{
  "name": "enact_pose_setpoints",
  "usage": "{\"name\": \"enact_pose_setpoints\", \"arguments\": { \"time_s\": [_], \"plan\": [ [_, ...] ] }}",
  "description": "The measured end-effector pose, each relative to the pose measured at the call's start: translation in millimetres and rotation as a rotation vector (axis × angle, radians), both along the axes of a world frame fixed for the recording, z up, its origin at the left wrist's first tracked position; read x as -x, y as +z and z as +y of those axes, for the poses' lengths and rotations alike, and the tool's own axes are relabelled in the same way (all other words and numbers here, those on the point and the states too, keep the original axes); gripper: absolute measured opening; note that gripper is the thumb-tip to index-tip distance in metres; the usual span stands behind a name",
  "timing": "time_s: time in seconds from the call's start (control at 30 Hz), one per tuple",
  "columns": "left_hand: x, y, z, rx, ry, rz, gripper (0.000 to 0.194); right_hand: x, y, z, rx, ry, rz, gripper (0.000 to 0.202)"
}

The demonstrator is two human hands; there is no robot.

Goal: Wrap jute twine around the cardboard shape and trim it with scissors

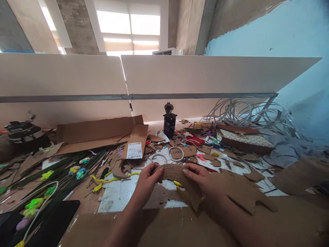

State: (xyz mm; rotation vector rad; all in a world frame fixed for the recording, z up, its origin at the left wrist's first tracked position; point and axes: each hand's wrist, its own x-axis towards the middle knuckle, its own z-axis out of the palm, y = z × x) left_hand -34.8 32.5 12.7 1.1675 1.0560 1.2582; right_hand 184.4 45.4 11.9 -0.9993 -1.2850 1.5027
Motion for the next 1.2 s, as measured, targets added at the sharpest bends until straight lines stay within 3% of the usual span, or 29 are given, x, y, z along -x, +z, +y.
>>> {"name": "enact_pose_setpoints", "arguments": {
  "time_s": [0.17, 0.37, 0.53, 1.2],
  "plan": [
    [-1.1, 0.1, -0.8, -0.023, 0.023, 0.008, 0.04, 0.7, -0.2, 0.4, 0.023, 0.012, 0.035, 0.039],
    [1.3, 0.0, 0.5, 0.03, -0.017, -0.05, 0.043, -1.3, -4.6, 6.0, 0.048, -0.097, 0.1, 0.043],
    [3.2, 0.8, 1.0, 0.02, 0.019, -0.081, 0.041, -2.6, -9.6, 9.8, 0.058, -0.074, 0.105, 0.043],
    [3.1, 3.0, 1.8, 0.001, 0.04, -0.034, 0.048, -4.6, -15.1, 14.3, 0.092, -0.176, 0.219, 0.036]
  ]
}}
